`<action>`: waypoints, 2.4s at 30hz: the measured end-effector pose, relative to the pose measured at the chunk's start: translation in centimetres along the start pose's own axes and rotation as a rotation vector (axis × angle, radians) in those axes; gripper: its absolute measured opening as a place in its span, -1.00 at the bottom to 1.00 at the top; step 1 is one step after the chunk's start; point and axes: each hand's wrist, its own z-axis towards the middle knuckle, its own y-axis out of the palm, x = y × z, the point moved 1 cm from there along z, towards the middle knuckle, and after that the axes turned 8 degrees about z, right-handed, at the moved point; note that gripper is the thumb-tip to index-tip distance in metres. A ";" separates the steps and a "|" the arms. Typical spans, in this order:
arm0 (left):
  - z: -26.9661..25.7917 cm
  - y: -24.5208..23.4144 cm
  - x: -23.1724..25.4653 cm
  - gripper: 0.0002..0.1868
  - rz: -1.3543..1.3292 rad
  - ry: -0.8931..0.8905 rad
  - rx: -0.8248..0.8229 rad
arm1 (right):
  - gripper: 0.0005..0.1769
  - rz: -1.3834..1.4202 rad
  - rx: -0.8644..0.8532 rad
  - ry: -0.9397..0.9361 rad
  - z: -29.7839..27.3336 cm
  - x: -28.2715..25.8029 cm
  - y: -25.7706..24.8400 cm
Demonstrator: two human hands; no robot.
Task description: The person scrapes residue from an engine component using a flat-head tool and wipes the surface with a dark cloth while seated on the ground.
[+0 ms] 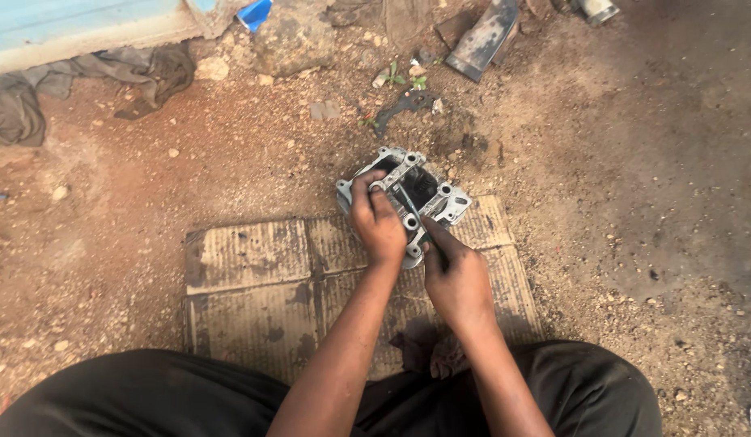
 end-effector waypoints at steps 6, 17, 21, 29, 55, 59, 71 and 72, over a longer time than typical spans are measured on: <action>-0.1 0.0 -0.2 -0.69 0.109 -0.108 -0.010 | -0.57 0.027 -0.031 -0.052 0.3 0.6 -0.4; -0.1 0.3 -0.1 -0.66 0.104 -0.171 -0.051 | -0.54 0.175 -0.284 0.081 2.2 1.9 -2.6; -0.1 0.2 -0.2 -0.67 0.135 -0.201 -0.071 | -0.57 0.123 -0.244 -0.048 2.4 1.8 -2.4; -0.1 0.3 0.0 -0.69 0.139 -0.089 -0.013 | -0.60 0.200 -0.236 0.026 2.3 2.4 -2.3; -0.4 0.0 0.7 -0.70 0.135 -0.034 -0.013 | -0.59 0.162 -0.123 -0.099 0.9 1.2 -1.8; -0.4 0.2 0.0 -0.70 0.130 -0.124 -0.036 | -0.61 0.161 -0.139 -0.050 1.0 1.6 -1.5; -0.4 0.1 0.9 -0.67 0.086 -0.260 -0.072 | -0.53 -0.300 -0.016 0.013 -0.5 -2.0 -0.1; -0.4 0.0 1.0 -0.67 0.084 -0.310 -0.103 | -0.53 -0.253 -0.020 0.000 -0.5 -2.1 -0.2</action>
